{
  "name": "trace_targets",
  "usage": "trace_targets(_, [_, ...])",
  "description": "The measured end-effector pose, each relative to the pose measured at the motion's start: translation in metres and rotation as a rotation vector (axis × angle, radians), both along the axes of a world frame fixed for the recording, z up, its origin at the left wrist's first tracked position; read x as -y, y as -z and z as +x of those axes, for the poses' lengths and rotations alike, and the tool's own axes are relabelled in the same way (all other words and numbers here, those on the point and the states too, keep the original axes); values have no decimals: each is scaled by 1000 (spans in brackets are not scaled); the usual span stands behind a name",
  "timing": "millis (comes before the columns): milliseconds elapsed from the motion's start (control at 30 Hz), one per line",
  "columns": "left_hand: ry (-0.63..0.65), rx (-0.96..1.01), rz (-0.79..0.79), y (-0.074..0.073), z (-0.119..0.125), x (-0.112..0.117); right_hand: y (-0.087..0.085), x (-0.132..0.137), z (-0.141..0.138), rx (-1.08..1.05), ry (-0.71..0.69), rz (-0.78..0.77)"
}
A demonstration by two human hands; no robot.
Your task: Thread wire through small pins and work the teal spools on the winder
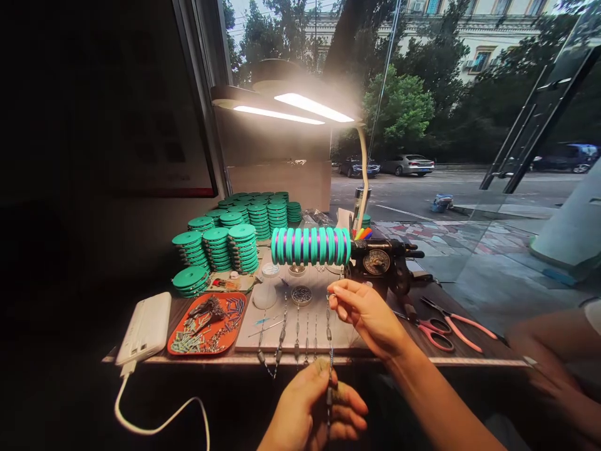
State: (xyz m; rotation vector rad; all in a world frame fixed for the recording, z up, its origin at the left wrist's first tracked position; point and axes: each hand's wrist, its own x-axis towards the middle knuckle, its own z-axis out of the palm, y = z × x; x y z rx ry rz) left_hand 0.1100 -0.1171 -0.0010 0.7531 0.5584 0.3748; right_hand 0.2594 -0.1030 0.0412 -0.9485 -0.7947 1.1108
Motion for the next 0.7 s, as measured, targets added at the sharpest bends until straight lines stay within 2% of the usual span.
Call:
trace_targets(67, [16,1,23,0,0,-3,1,-1,0,-3,7,-3])
trace_targets(133, [-19,-13,126,-7,4,-10,-1,-2,1,15,7,-4])
trace_targets(233, [-143,-21,435,-28,18,-28,-7,-2,6,156,28,29])
trace_targets(300, [-119,-12,535,-43,30,-41,-12,-2,9,272,67,52])
trace_targets(400, [-94,-24,524,-54,44,-53,-16,-2,14,349,109,52])
trace_targets(533, [-241,-11,487,-50,53,-54,-12,-3,15,301,91,67])
trace_targets(700, [-297,4,464,-47,57,-50,-8,-3,12,212,77,78])
